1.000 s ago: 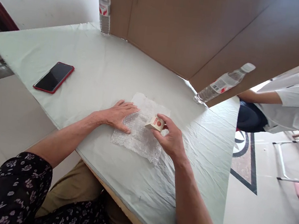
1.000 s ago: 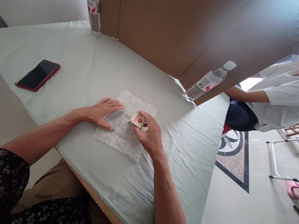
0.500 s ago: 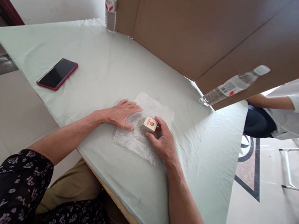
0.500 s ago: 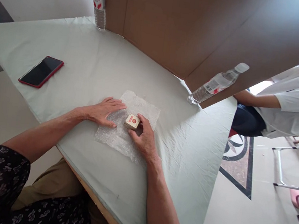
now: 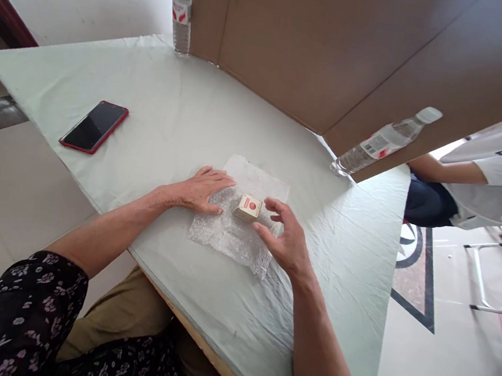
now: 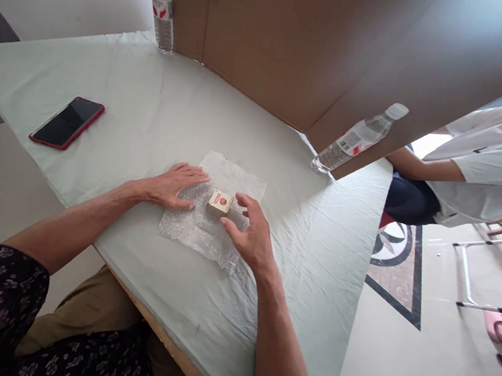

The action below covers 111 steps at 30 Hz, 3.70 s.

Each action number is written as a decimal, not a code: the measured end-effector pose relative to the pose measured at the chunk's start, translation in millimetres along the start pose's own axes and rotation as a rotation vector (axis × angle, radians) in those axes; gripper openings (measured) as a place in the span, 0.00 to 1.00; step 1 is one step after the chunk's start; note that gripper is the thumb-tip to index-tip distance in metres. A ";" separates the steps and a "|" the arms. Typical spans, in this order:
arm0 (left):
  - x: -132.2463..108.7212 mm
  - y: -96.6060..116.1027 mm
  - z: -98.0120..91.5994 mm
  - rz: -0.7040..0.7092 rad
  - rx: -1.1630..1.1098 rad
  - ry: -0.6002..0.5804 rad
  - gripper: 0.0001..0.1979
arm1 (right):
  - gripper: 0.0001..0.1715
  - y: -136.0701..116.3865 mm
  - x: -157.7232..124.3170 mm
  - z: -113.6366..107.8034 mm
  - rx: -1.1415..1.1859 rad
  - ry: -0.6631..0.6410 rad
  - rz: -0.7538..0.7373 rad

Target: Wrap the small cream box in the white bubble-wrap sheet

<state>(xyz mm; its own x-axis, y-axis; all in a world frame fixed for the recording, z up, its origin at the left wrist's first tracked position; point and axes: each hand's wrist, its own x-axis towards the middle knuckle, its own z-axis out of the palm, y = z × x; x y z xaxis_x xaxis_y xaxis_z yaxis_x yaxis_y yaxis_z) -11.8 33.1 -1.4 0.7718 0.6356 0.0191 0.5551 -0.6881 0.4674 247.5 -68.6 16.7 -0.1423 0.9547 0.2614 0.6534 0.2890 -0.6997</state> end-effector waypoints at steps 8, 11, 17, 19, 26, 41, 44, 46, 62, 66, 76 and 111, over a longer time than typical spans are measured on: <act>3.0 0.7 3.4 -0.015 -0.012 0.113 0.31 | 0.12 -34.1 -69.1 22.4 -0.529 -0.096 -0.373; 2.5 1.3 2.3 -0.009 -0.057 0.184 0.28 | 0.11 -32.5 -72.4 36.5 -0.630 0.039 -0.415; -1.6 11.7 -10.4 0.012 -0.368 0.199 0.28 | 0.06 -34.2 -44.9 20.8 -0.483 0.169 -0.324; -4.4 16.4 -17.3 0.024 -0.519 0.162 0.32 | 0.05 -32.6 -30.5 11.8 -0.429 0.198 -0.257; -3.8 24.5 -17.7 -0.039 -0.762 0.150 0.41 | 0.09 -13.5 21.6 3.7 -0.073 0.183 0.057; 6.1 42.9 -1.4 -0.230 -0.826 0.289 0.09 | 0.09 -7.0 21.2 26.2 0.246 0.182 0.226; 4.9 45.3 -3.0 -0.232 -0.851 0.283 0.08 | 0.08 -10.1 17.3 27.7 0.239 0.174 0.210; 4.3 46.2 -3.6 -0.243 -0.848 0.289 0.08 | 0.08 -11.6 15.4 28.9 0.236 0.173 0.198; 8.6 44.5 8.2 -0.252 -0.860 0.336 0.08 | 0.11 4.1 16.2 27.3 0.050 0.224 0.179; 8.9 45.1 9.0 -0.257 -0.848 0.327 0.07 | 0.08 -5.3 13.2 22.2 -0.250 0.386 -0.053; 9.6 42.0 5.8 -0.256 -0.782 0.308 0.08 | 0.07 -39.9 5.1 32.2 -0.542 0.026 -0.350; -12.9 42.7 1.6 -0.688 -0.810 0.326 0.12 | 0.08 -37.8 6.3 47.6 -0.763 0.098 -0.413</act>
<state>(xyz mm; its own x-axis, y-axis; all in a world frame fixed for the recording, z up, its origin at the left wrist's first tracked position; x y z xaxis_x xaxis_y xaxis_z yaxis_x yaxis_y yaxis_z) 2.4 -5.1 16.9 0.1926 0.9372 -0.2907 0.3748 0.2035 0.9045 186.5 -70.1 13.2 -0.4357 0.7637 0.4765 0.8883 0.4503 0.0906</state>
